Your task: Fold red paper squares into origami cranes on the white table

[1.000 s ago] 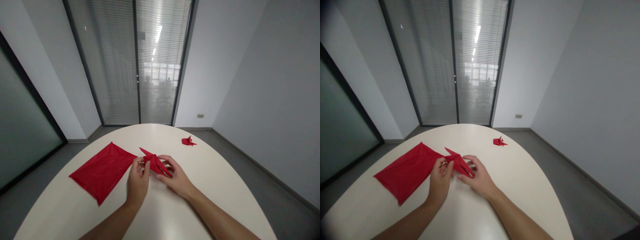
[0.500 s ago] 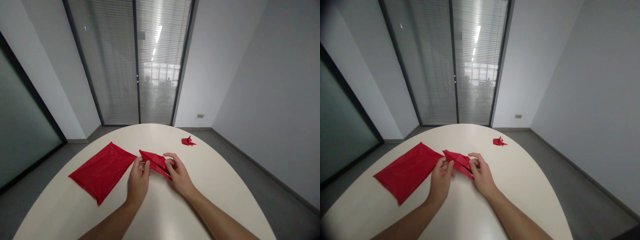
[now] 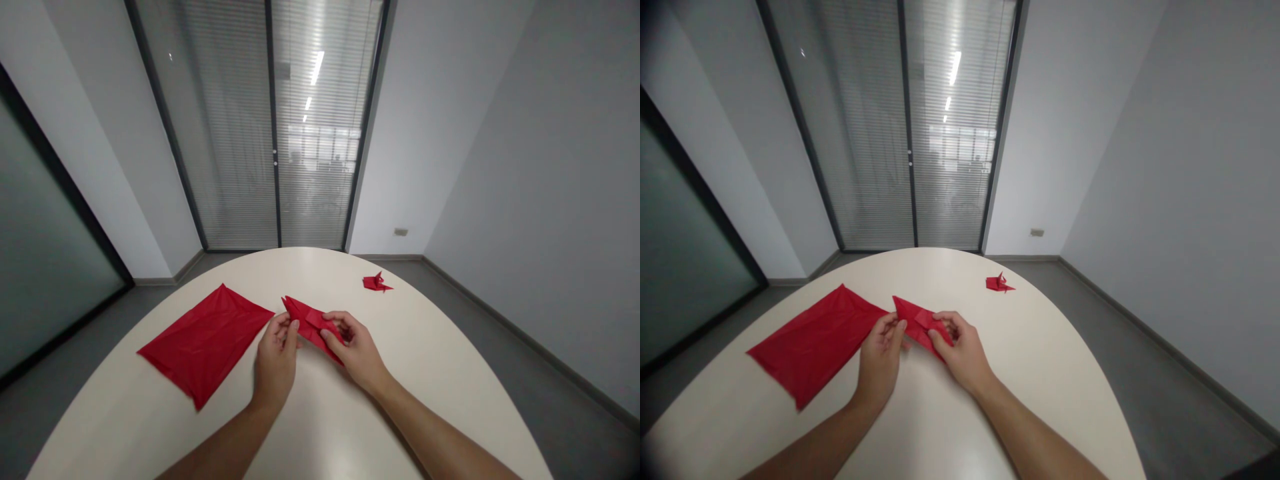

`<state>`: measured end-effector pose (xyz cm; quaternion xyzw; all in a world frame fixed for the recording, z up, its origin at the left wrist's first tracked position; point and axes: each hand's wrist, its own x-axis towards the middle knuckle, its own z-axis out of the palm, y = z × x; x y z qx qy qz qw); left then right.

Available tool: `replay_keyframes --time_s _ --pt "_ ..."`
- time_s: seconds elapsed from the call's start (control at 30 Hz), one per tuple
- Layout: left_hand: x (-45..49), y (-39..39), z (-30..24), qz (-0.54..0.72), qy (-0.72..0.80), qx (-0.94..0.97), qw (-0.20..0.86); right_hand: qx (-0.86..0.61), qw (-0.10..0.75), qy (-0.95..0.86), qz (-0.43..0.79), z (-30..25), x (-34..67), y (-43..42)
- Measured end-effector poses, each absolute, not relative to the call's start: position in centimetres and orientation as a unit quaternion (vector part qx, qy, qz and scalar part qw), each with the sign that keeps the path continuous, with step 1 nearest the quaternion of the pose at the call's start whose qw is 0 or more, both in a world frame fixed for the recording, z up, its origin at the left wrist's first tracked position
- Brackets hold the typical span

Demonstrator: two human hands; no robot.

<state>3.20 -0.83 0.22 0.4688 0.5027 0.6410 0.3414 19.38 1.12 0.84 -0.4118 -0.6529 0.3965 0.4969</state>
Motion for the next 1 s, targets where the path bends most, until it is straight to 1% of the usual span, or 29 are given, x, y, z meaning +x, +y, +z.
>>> replay_keyframes --time_s 0.17,0.3,0.4,0.5,0.63,0.8,0.9,1.0 --pt "3.1 -0.6 -0.2 0.632 0.504 0.476 0.348 -0.426 0.502 -0.648 0.383 0.6 19.6 1.3" --pt "2.9 -0.4 -1.6 0.645 0.497 0.455 0.36 -0.404 0.529 -0.702 0.253 1.2 19.9 1.1" --pt "2.8 -0.6 -2.1 0.647 0.479 0.467 0.366 -0.385 0.509 -0.744 0.198 1.5 20.1 0.7" --pt "2.9 -1.3 -1.5 0.638 0.453 0.513 0.352 -0.389 0.475 -0.769 0.177 1.4 20.2 0.4" --pt "3.3 -1.6 -0.3 0.63 0.449 0.543 0.326 -0.403 0.46 -0.776 0.155 1.4 20.2 0.2" --pt "3.6 -1.0 -0.1 0.664 0.457 0.491 0.33 -0.376 0.471 -0.783 0.152 2.2 20.1 -0.1" --pt "3.3 -0.8 -0.2 0.675 0.446 0.487 0.329 -0.347 0.488 -0.792 0.12 2.6 20.0 -0.2" --pt "3.0 -0.8 -0.3 0.668 0.468 0.492 0.306 -0.35 0.491 -0.793 0.087 2.6 20.2 -0.1"
